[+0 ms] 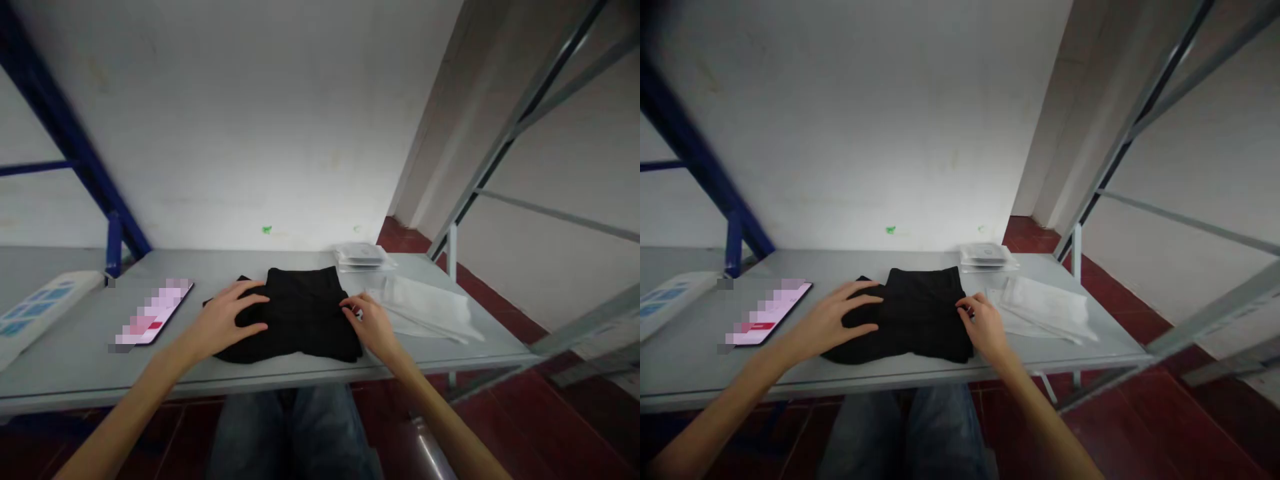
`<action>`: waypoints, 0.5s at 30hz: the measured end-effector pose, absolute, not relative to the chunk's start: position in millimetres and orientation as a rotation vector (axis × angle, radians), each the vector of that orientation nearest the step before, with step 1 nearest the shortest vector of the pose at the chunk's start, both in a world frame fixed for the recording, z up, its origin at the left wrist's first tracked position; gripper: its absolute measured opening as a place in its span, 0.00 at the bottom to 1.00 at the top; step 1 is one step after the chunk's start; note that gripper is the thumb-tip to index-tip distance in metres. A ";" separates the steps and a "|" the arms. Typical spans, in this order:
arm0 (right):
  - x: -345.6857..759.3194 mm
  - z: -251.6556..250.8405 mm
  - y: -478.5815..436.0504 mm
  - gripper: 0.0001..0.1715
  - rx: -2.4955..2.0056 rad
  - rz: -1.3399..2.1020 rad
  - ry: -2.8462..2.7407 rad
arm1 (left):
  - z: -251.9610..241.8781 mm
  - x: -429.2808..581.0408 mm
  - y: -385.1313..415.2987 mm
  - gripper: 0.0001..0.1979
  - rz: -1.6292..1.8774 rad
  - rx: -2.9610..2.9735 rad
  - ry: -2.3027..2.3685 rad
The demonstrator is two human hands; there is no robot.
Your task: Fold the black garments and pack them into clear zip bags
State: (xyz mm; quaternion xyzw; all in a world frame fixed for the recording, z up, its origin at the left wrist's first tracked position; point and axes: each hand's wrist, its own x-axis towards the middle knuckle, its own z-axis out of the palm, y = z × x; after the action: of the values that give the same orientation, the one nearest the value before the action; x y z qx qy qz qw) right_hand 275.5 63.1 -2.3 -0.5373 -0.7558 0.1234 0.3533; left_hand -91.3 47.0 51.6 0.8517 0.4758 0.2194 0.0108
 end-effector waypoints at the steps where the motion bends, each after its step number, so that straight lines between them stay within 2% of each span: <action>1: 274.3 -1.7 62.7 0.11 -1.382 0.322 -1.941 | 50.3 -80.7 50.1 0.17 0.638 2.672 1.427; 3: 272.8 -0.3 61.2 0.11 -1.375 0.316 -1.903 | 45.4 -66.1 57.9 0.09 0.552 2.683 1.355; 5: 272.4 0.7 60.4 0.12 -1.365 0.321 -1.874 | 39.9 -60.6 64.8 0.08 0.521 2.662 1.340; 10: 272.0 7.0 80.1 0.13 -1.319 0.368 -1.841 | 39.5 -64.5 81.8 0.12 0.703 2.475 1.506; 15: 259.5 27.5 139.7 0.14 -1.426 0.195 -1.772 | 52.6 -60.5 142.1 0.16 0.785 2.347 1.565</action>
State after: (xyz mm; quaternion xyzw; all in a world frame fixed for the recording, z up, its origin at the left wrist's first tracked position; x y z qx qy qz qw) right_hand 259.5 139.7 27.5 -0.5680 -0.7057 0.0776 0.4165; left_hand -60.5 142.1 52.6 0.7970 0.5314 0.2666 0.1064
